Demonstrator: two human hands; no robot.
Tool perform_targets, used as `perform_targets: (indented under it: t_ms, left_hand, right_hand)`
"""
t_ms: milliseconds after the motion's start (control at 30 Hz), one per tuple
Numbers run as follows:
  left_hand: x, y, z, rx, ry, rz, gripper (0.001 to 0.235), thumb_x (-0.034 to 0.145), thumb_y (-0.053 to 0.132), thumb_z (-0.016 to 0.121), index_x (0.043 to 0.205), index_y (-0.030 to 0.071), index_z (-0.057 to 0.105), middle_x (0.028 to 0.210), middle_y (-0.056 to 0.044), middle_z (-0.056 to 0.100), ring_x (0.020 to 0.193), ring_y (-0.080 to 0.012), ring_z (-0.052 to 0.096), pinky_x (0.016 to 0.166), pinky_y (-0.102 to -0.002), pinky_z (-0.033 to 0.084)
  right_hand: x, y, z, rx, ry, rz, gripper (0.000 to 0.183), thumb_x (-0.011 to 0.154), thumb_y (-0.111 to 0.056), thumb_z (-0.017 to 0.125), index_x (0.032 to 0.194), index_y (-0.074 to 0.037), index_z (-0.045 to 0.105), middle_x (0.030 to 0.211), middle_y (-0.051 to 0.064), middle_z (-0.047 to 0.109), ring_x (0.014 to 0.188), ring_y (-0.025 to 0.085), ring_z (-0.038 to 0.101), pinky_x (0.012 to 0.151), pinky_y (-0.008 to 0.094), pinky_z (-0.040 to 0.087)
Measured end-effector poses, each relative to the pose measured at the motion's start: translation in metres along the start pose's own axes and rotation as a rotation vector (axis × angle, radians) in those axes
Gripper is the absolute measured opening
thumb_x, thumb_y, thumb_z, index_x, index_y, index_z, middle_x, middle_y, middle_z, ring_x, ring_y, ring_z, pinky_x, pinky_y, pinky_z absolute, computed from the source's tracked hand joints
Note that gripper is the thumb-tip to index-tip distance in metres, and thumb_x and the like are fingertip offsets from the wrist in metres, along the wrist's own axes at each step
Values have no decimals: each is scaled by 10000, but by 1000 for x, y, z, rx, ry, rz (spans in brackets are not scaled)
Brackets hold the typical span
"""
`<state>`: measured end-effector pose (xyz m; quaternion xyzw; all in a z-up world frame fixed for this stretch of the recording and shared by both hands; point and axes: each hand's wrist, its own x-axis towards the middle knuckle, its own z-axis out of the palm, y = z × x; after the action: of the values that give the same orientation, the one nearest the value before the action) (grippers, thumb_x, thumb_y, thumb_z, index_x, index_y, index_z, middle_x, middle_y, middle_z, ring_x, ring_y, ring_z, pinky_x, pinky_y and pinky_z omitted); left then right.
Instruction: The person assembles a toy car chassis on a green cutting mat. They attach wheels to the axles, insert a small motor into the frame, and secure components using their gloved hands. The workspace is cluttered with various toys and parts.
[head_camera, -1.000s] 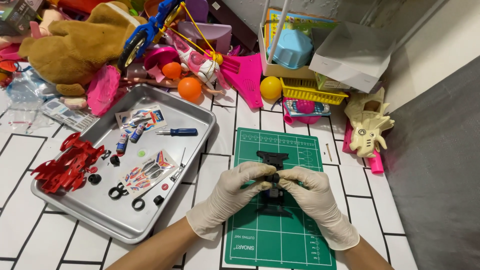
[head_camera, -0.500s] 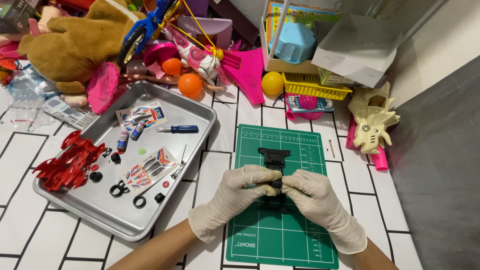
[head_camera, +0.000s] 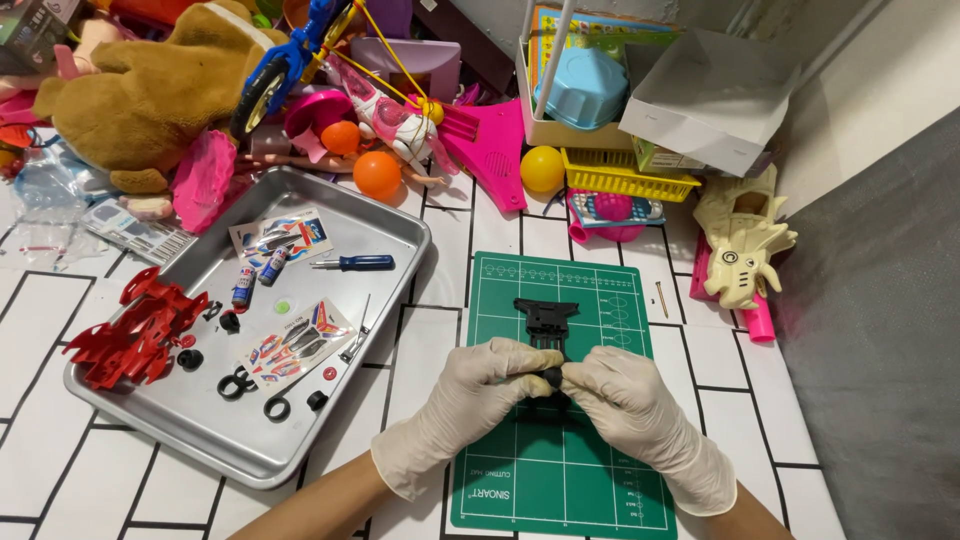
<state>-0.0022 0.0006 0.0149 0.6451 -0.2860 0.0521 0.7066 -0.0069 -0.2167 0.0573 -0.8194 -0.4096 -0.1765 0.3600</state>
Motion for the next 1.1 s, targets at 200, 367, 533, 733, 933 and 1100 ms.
perform_targets:
  t_ms: [200, 367, 533, 733, 933, 1100]
  left_hand:
    - [2, 11, 2, 79, 13, 17, 345, 887, 185, 785, 1209, 71, 736, 1101, -111, 770, 990, -191, 723, 872, -257, 625]
    - [3, 18, 0, 71, 2, 22, 317, 913, 166, 765, 1217, 81, 733, 1100, -105, 748, 979, -179, 709, 854, -245, 618]
    - [2, 15, 5, 57, 18, -12, 278, 911, 94, 774, 1188, 71, 748, 1071, -108, 739, 912, -169, 716, 786, -222, 617]
    - [2, 20, 5, 94, 37, 61, 286, 884, 100, 792, 1164, 67, 745, 1103, -130, 752, 949, -203, 749, 832, -246, 648]
    - [2, 22, 6, 75, 51, 131, 303, 868, 99, 807, 1159, 65, 734, 1132, -127, 754, 1024, -224, 748, 917, -287, 642]
    - [4, 25, 4, 49, 47, 44, 309, 865, 159, 806, 1157, 79, 746, 1097, -118, 763, 994, -205, 723, 850, -274, 631]
  right_hand:
    - [-3, -1, 3, 12, 44, 47, 48, 925, -30, 689, 971, -18, 689, 713, 50, 592, 578, 200, 511, 539, 318, 457]
    - [-1, -7, 2, 9, 59, 52, 20, 926, -33, 683, 944, -24, 682, 703, 45, 586, 575, 201, 501, 543, 322, 441]
    - [-2, -7, 1, -35, 59, 26, 19, 932, -50, 683, 944, -37, 676, 704, 35, 575, 572, 203, 499, 557, 328, 439]
    - [-5, -6, 5, 36, 78, 64, 38, 918, -21, 683, 950, -2, 687, 705, 61, 604, 578, 197, 529, 545, 315, 465]
    - [-7, -7, 6, 81, 104, 100, 39, 898, -15, 698, 933, 1, 696, 711, 66, 627, 584, 187, 547, 548, 305, 478]
    - [-7, -5, 7, 104, 132, 94, 66, 895, -7, 706, 954, 18, 692, 722, 78, 623, 593, 196, 547, 550, 306, 469]
